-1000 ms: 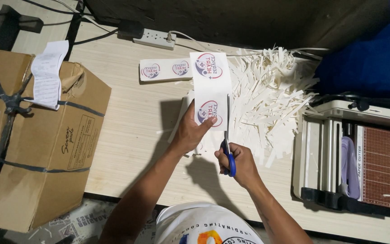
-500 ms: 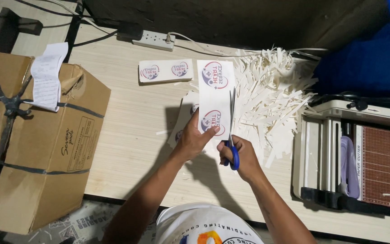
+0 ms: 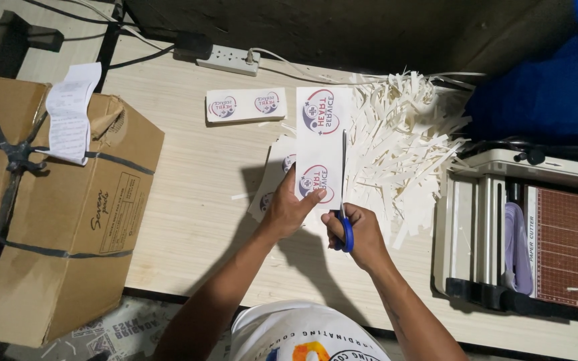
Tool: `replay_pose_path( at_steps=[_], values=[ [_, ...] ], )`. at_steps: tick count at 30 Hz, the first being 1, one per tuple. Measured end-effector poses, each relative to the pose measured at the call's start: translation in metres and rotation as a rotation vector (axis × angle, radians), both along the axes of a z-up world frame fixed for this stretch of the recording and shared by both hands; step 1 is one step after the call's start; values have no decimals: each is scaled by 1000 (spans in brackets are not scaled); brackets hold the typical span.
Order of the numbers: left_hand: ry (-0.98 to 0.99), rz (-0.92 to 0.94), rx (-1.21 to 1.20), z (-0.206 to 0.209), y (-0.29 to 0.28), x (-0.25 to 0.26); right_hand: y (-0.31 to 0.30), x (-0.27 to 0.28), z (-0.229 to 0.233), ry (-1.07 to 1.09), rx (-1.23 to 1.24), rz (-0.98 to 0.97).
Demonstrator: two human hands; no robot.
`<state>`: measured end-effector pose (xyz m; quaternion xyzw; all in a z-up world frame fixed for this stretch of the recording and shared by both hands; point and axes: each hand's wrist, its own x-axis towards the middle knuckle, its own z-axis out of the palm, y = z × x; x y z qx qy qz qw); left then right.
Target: The person uses scissors to cut out circular stickers from a sheet of paper. They repeatedly trim the edges around each sticker and place the cut pieces on the table.
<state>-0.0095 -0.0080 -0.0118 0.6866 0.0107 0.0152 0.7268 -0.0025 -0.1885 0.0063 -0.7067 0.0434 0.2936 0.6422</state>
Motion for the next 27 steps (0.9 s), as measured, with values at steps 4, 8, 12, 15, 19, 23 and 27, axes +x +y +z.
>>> replay_pose_path(
  at_steps=[4,8,12,15,19,23,27],
  values=[
    [20,2,36,0,-4,-3,-3,5,-3,-38,10,-2],
    [37,-26,-3,-8,-10,-9,-3,13,3,-105,21,22],
    [50,-55,-105,-10,-13,-13,-1,18,5,-102,24,24],
    [43,-65,-156,-8,-13,-14,-1,18,2,-91,52,20],
    [40,-72,-156,-9,-12,-15,-1,16,0,-89,56,8],
    [35,-58,-108,-10,-13,-15,-1,15,3,-69,-5,-8],
    [32,-58,-123,-10,-12,-15,-1,14,2,-75,-8,-20]
  ],
)
